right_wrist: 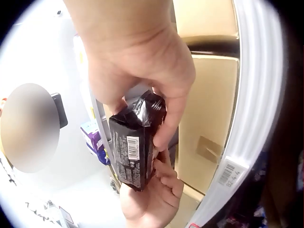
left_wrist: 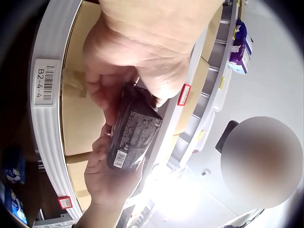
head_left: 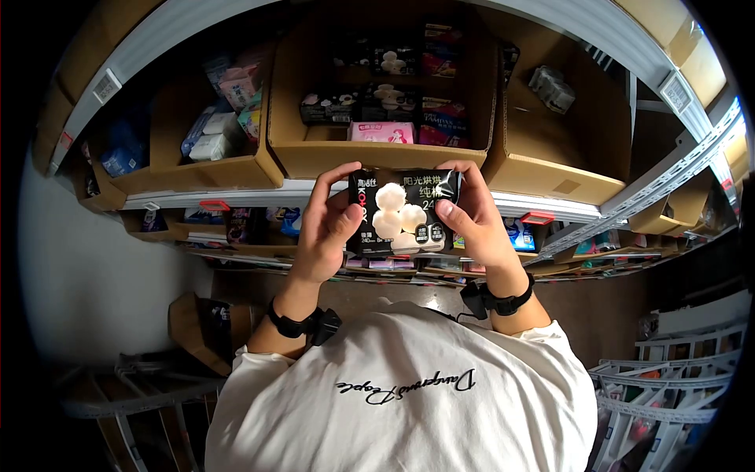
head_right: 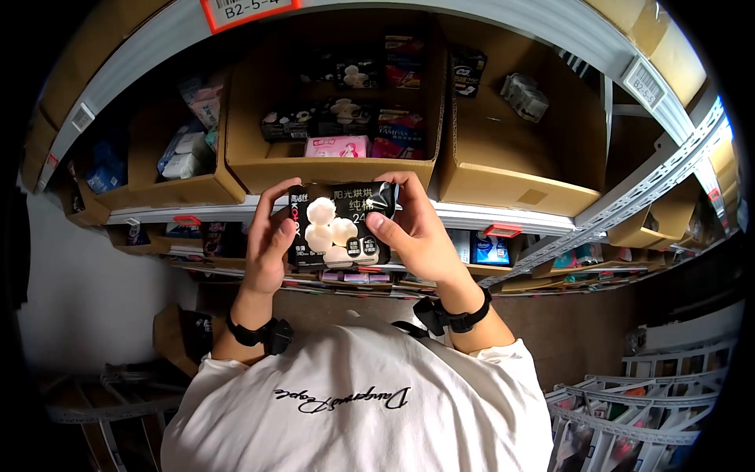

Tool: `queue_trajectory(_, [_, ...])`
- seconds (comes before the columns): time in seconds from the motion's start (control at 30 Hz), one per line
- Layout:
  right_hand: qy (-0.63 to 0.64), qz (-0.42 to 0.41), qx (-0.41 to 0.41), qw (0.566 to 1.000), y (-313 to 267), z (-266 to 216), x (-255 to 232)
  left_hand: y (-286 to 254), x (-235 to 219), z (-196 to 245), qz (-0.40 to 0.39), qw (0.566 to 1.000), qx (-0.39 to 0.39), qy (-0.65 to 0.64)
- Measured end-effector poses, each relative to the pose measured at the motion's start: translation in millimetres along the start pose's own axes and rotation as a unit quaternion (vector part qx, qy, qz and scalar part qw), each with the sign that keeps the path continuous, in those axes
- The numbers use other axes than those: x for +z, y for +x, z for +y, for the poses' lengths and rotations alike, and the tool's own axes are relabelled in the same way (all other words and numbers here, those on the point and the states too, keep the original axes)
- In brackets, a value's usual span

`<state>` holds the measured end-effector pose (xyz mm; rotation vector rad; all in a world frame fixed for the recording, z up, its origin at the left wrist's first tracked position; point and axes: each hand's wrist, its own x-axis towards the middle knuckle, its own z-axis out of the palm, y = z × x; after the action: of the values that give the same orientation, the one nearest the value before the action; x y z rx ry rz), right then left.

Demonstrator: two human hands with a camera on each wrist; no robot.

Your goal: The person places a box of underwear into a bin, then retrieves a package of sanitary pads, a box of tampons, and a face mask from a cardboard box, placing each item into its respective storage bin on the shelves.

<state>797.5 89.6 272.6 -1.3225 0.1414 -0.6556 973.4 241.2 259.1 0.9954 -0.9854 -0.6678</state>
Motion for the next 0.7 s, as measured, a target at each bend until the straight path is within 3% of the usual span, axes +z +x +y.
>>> queue_trajectory(0.13, [-0.008, 0.004, 0.002, 1.0, 3.1, -7.5, -3.3, 6.7, -2.5, 3.0, -0.03, 0.999, -0.017, -0.005])
queue_trajectory(0.27, [-0.212, -0.051, -0.003, 0.976, 8.2, -37.2, -19.2, 14.9, -2.3, 7.7, -0.087, 0.996, -0.021, 0.011])
queue_trajectory(0.37, [-0.392, -0.148, -0.074, 0.905, 20.5, -85.0, -18.9, 26.9, 5.5, 17.5, -0.151, 0.988, 0.0, 0.012])
queue_trajectory(0.4, [-0.48, -0.157, -0.039, 0.862, 23.0, -109.9, -9.6, 34.6, 5.0, 20.2, -0.172, 0.984, 0.022, 0.033])
queue_trajectory(0.43, [-0.536, -0.176, -0.064, 0.823, 28.9, -125.4, -5.6, 43.5, 4.6, 24.4, -0.182, 0.975, 0.073, 0.1])
queue_trajectory(0.5, [-0.634, -0.191, -0.124, 0.739, 43.7, -145.9, -2.4, 67.6, -0.6, 43.8, -0.199, 0.919, 0.177, 0.29])
queue_trajectory(0.53, [-0.653, -0.2, -0.143, 0.716, 52.4, -151.1, -3.8, 85.6, -5.8, 40.5, -0.184, 0.89, 0.249, 0.336])
queue_trajectory(0.63, [-0.753, -0.191, -0.155, 0.61, 74.6, -167.7, 6.7, 125.7, -26.2, 47.7, -0.153, 0.856, 0.207, 0.449])
queue_trajectory(0.67, [-0.755, -0.19, -0.156, 0.608, 84.5, -162.9, 6.6, 136.3, -36.8, 41.0, -0.144, 0.796, 0.188, 0.558])
queue_trajectory(0.7, [-0.779, -0.171, -0.17, 0.579, 95.2, -156.2, 7.6, 145.6, -43.7, 34.1, -0.132, 0.722, 0.166, 0.658])
